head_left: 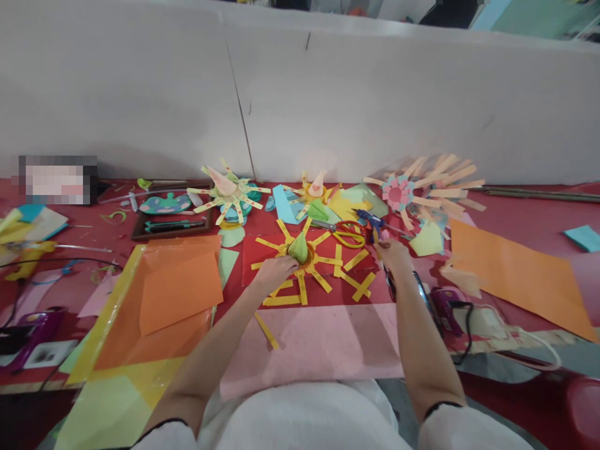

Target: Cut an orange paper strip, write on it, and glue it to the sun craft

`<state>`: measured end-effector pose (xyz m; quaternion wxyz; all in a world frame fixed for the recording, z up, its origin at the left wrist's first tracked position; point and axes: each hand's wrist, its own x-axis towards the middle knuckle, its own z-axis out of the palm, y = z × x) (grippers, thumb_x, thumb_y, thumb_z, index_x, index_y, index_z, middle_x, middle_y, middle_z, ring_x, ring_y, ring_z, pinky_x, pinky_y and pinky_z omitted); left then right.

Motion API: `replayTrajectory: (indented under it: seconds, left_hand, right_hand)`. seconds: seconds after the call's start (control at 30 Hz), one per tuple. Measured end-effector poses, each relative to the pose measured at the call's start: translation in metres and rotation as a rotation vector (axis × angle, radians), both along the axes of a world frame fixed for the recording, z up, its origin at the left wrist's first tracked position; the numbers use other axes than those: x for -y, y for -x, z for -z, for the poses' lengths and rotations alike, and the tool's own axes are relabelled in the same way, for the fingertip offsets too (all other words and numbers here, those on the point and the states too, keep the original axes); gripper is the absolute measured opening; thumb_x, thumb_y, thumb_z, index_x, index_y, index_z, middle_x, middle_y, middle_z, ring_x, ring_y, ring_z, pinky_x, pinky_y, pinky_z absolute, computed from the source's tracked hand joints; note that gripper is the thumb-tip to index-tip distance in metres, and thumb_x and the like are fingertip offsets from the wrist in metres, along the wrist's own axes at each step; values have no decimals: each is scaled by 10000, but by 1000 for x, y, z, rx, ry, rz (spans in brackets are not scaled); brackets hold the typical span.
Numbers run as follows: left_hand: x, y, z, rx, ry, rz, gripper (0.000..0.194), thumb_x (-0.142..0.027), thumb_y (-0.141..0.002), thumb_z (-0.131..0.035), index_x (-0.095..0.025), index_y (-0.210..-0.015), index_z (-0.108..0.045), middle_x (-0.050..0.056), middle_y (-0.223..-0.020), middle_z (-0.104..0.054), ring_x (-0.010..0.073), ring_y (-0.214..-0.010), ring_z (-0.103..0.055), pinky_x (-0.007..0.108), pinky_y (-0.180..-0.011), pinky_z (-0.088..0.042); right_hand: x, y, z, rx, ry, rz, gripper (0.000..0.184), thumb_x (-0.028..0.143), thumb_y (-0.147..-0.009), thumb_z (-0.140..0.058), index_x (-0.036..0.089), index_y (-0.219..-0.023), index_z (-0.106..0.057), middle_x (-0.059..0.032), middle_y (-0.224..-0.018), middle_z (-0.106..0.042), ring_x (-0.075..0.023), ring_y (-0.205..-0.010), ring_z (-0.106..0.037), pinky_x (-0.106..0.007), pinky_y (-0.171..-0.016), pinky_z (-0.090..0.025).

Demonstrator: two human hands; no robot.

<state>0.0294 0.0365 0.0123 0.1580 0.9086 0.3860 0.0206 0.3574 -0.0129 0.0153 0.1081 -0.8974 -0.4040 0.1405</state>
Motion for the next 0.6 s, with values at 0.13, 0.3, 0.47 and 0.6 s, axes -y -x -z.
replayTrajectory:
  seconds: [0.13, 0.3, 0.47, 0.6]
  left_hand:
    - [0, 0, 1, 11, 14, -3, 243, -291, -914, -393, -227, -933, -627, 4, -968, -672, 139, -869, -615, 216, -588, -393]
    - [0, 0, 0, 19, 35, -22, 241, -298, -910, -398, -229, -944, -627, 8, -978, -669, 144, -877, -611, 212, -592, -398]
    - [3, 0, -1, 25, 57, -43, 251, -305, -913, -390, -231, -955, -626, 8, -985, -666, 142, -878, -610, 211, -616, -407]
    - [3, 0, -1, 32, 74, -71, 274, -331, -914, -377, -235, -956, -631, 7, -978, -667, 151, -863, -613, 216, -602, -405]
  right_hand:
    - [5, -21, -14, 82, 52, 95, 400, 462, -795, -494, 119, -830, -698, -193, -900, -677, -297, -905, -621, -353, -734, -449]
    - [-26, -16, -9, 45, -3, 70, 332, 330, -838, -455, 102, -967, -659, -195, -1020, -652, -277, -1009, -597, -356, -850, -435]
    - [-66, -10, 12, -29, 36, 132, 486, 332, -743, -593, 16, -1109, -561, -275, -1065, -610, -351, -998, -596, -437, -809, -462]
    - [-74, -17, 19, -70, -30, 115, 480, 327, -740, -588, 28, -1111, -535, -254, -1011, -626, -319, -936, -618, -411, -771, -477]
